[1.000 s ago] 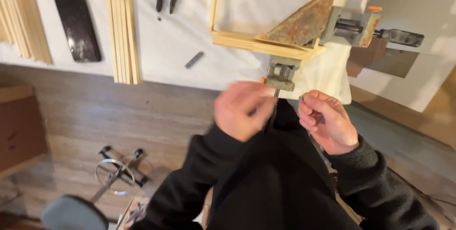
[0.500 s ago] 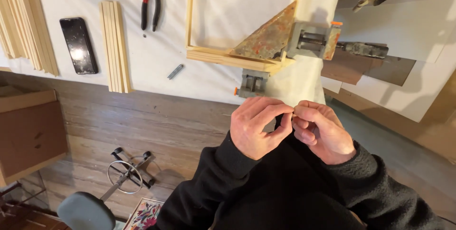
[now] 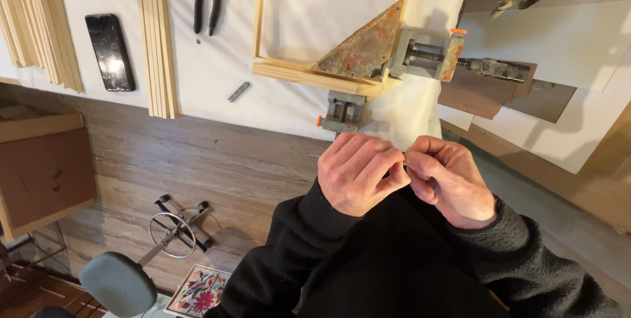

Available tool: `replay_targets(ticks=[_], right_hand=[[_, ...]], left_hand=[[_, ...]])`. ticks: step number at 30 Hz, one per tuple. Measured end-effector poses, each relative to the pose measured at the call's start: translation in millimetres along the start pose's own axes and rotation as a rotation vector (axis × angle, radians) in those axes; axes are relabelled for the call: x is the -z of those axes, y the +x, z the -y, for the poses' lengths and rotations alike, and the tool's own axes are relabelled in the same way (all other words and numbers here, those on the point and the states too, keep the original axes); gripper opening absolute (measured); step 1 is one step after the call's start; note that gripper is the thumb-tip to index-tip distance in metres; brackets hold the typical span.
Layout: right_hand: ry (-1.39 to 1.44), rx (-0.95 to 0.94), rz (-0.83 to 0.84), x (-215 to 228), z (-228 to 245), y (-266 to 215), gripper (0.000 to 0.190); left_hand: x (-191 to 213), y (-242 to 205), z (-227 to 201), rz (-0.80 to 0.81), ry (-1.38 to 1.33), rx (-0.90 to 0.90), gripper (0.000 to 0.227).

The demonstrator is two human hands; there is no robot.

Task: Assembling wooden picture frames by gluing, clamping in a miter vice, and hammering joints.

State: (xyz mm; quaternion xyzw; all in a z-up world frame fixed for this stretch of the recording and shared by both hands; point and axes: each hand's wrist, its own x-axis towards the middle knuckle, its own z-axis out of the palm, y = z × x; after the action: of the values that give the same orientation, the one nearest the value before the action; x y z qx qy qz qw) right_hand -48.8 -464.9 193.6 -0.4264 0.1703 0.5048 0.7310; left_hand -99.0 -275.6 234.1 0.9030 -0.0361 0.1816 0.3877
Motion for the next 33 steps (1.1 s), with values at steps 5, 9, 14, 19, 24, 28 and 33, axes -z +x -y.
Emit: replay_targets(ticks=[5, 9, 14, 19, 24, 28, 33], right_hand=[[0.022, -0.019, 0.071, 2.0, -2.7, 1.0, 0.017], [0.091, -0.115, 0.064, -1.9, -0.6, 1.7, 0.016], [0.16, -0.161, 0.094, 0.4, 2.1, 9.7, 0.015], [-0.415, -0.004, 0.072, 14.4, 2.7, 12.1, 0.011], [-1.081, 0.334, 0.113, -0.1, 15.8, 14.5, 0.014], [-1.473, 0.712, 0.316, -1.4, 33.6, 24.8, 0.017], [-1.636, 0.833, 0.467, 1.9, 57.7, 36.5, 0.02]], left_hand=[[7.6, 2.6, -1.5, -0.09, -0.161, 0.122, 0.02], [11.7, -21.1, 6.5, -0.124, -0.292, 0.264, 0.015], [-0.7, -91.7, 31.3, 0.065, -0.16, 0.277, 0.012], [5.2, -99.1, 28.5, 0.255, -0.134, 0.325, 0.01], [13.8, -63.5, 22.8, 0.184, -0.249, 0.361, 0.022], [2.3, -50.6, 31.8, 0.163, -0.316, 0.351, 0.02], [-7.1, -32.1, 43.1, 0.178, -0.324, 0.33, 0.017]])
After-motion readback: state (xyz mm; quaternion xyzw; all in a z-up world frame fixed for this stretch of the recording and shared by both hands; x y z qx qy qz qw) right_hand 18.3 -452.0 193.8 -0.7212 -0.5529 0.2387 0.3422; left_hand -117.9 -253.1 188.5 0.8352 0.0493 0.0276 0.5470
